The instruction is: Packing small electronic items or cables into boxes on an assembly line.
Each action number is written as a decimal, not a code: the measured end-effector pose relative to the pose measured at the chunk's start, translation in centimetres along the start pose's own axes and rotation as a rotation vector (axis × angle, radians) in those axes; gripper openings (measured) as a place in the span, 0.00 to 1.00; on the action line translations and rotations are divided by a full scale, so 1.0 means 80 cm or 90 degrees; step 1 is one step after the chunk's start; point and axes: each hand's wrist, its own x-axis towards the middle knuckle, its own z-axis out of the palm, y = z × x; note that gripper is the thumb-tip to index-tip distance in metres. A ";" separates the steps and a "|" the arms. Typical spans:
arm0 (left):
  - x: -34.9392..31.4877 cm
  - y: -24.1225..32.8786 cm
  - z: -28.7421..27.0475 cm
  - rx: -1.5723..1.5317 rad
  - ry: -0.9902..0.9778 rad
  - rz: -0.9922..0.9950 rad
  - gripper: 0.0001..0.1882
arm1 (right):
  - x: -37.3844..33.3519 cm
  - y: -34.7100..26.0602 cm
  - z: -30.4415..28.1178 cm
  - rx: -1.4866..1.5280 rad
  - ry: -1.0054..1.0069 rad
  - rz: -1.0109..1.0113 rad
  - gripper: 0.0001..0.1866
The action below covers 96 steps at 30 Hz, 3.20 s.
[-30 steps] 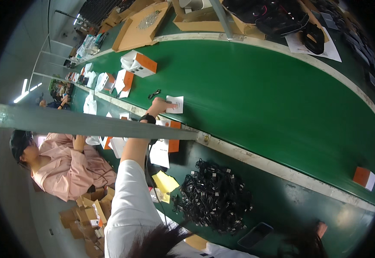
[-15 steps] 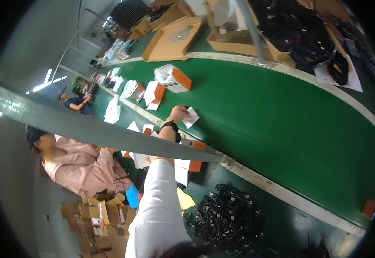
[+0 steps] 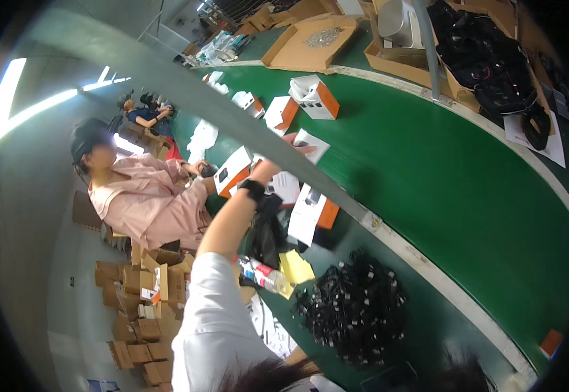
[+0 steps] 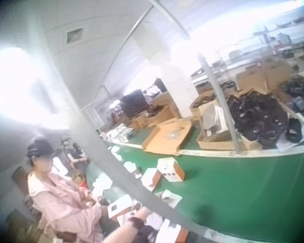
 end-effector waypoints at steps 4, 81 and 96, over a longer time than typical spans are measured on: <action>-0.145 0.084 -0.062 -0.074 0.022 -0.235 0.25 | -0.089 0.021 -0.125 -0.061 -0.017 0.044 0.16; -0.042 0.299 0.309 0.086 0.116 0.283 0.04 | -0.243 0.072 -0.273 -0.147 -0.017 0.025 0.23; -0.677 0.521 0.529 -0.104 -0.255 0.416 0.03 | -0.273 -0.165 -0.476 0.700 0.137 0.394 0.16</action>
